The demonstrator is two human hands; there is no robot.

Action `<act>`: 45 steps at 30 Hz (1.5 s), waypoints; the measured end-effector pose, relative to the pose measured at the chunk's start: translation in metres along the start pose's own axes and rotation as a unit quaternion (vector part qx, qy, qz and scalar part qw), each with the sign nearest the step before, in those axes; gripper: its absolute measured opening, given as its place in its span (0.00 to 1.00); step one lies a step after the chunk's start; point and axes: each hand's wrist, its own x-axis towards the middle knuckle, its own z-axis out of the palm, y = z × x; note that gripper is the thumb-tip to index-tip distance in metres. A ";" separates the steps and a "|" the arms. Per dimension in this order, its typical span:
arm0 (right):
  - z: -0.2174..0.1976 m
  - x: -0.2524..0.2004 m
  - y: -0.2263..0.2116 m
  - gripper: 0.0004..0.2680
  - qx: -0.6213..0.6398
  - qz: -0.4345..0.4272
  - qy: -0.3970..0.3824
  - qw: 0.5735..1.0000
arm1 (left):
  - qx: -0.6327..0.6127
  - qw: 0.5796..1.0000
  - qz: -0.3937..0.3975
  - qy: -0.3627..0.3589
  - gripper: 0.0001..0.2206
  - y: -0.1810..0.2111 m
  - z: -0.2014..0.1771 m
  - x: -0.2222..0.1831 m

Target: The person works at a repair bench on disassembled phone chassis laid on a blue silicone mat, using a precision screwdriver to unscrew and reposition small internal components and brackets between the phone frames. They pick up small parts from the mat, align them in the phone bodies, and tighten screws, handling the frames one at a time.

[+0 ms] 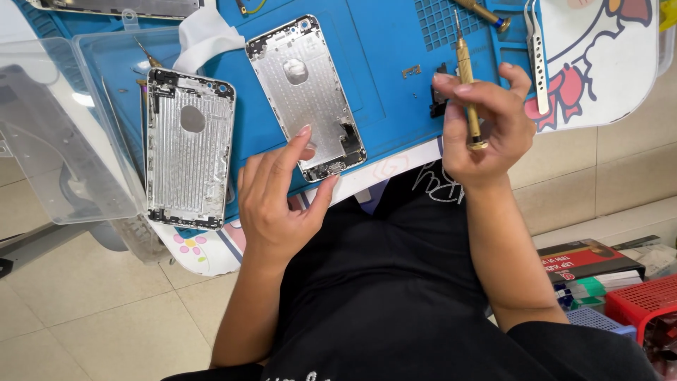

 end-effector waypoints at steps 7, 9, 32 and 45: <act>0.003 -0.001 0.008 0.07 0.042 -0.038 0.056 0.997 | -0.005 1.000 -0.001 -0.003 0.30 0.000 0.001 0.000; 0.003 -0.003 0.009 0.07 0.054 -0.021 0.068 0.996 | -0.001 1.000 -0.002 -0.004 0.29 0.000 0.001 0.001; 0.007 -0.014 0.016 0.16 0.104 0.071 0.070 0.989 | 0.011 1.000 -0.006 -0.011 0.22 0.003 0.000 0.004; 0.007 -0.015 0.015 0.16 0.120 0.084 0.061 0.987 | 0.009 1.000 -0.004 -0.005 0.22 0.003 0.000 0.003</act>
